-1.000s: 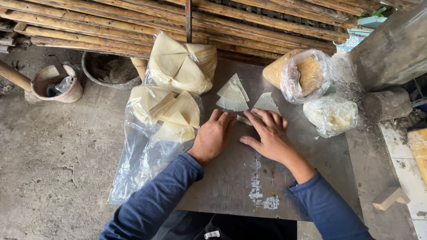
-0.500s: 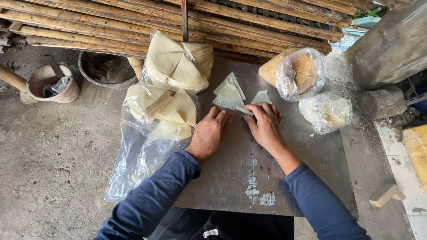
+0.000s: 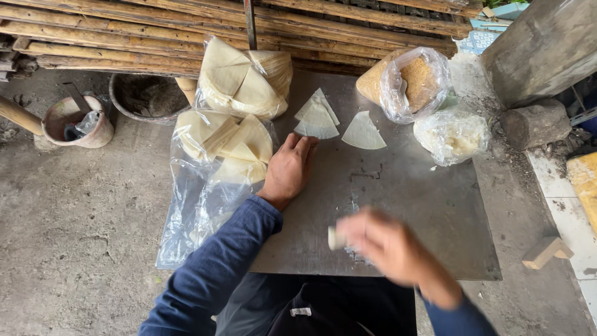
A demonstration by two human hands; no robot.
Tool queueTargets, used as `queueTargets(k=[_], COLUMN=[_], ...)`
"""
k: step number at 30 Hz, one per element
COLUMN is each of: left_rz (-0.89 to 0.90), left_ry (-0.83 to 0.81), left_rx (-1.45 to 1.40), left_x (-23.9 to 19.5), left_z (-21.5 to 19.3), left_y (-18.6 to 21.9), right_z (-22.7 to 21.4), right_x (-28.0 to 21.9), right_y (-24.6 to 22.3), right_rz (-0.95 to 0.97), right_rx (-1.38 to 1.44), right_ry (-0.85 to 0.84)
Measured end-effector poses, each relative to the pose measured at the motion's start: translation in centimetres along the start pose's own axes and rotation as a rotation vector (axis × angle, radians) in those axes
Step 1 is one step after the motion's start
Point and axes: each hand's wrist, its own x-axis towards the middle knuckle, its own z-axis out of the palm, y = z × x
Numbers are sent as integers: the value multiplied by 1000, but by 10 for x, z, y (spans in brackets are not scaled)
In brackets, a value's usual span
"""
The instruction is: The person repeatedly scoops a granular filling onto triangular wrappers, folds them into small packets, and places them on the table. The process is repeated for multiple units using a small spoon and pre-cut wrappers.
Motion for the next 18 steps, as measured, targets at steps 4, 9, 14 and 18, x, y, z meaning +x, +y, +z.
queueTargets(k=[4, 9, 14, 18], left_rz=[-18, 24, -1, -22], left_ry=[-23, 28, 55, 22], left_rx=[20, -5, -19, -14], left_x=[-3, -3, -2, -5], left_z=[2, 6, 6, 5], left_y=[-2, -6, -9, -12], right_z=[55, 147, 185, 153], right_x=[-72, -118, -124, -104], right_y=[-5, 83, 155, 99], right_rz=[-119, 425, 560, 582], right_rx=[152, 72, -168, -49], right_ry=[-365, -315, 19, -305])
